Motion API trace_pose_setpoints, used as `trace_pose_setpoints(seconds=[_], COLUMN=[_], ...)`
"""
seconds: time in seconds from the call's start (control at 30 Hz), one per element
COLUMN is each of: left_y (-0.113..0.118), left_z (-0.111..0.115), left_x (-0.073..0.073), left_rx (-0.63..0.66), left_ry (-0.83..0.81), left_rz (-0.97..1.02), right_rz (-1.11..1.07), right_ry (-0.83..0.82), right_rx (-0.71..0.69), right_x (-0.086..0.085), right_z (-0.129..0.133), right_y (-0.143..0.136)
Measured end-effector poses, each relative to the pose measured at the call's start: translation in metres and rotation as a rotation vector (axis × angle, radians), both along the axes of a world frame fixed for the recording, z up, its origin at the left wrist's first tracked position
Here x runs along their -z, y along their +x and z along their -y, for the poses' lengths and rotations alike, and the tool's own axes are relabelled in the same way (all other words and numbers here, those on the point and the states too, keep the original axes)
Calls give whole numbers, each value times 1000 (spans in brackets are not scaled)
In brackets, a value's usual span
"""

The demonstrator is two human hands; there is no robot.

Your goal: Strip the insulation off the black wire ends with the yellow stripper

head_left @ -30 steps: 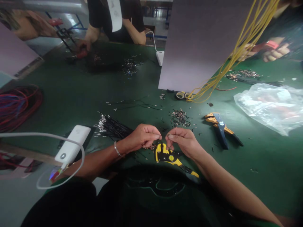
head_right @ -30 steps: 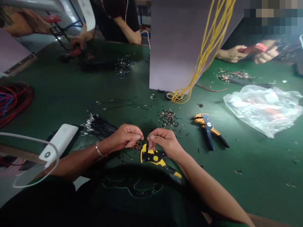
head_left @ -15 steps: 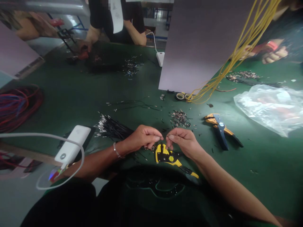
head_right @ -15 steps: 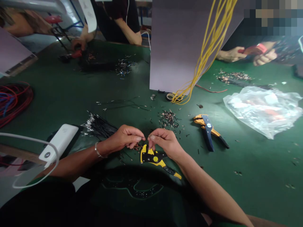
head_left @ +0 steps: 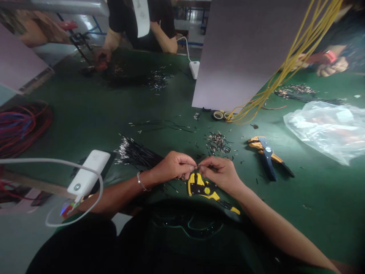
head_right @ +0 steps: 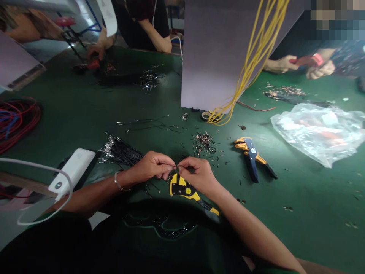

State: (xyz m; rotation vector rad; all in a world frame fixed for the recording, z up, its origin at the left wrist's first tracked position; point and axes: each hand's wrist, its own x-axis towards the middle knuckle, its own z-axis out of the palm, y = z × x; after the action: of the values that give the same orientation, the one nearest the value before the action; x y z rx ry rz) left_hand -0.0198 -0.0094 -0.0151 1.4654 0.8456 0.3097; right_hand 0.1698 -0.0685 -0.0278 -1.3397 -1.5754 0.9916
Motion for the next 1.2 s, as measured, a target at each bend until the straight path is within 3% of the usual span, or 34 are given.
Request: trace_pose_setpoints(seconds=[0.1,0.2,0.33,0.43,1.2], left_y=[1,2,2,3,5], left_z=[4,8,12,13,10], left_x=[-2,-1,4,7,8], left_rx=[5,7,79,146,133], left_ry=[85,280,582,680,662], left_rz=[-28,-27,-5,0,43], right_rz=[160,252,322,358,434], right_ry=[188,334,433,468,564], right_rx=[30,44,83,102,81], right_x=[3,6,9,11,11], right_z=[1,2,4,5,1], right_y=[-3,-8,-12,-13,-9])
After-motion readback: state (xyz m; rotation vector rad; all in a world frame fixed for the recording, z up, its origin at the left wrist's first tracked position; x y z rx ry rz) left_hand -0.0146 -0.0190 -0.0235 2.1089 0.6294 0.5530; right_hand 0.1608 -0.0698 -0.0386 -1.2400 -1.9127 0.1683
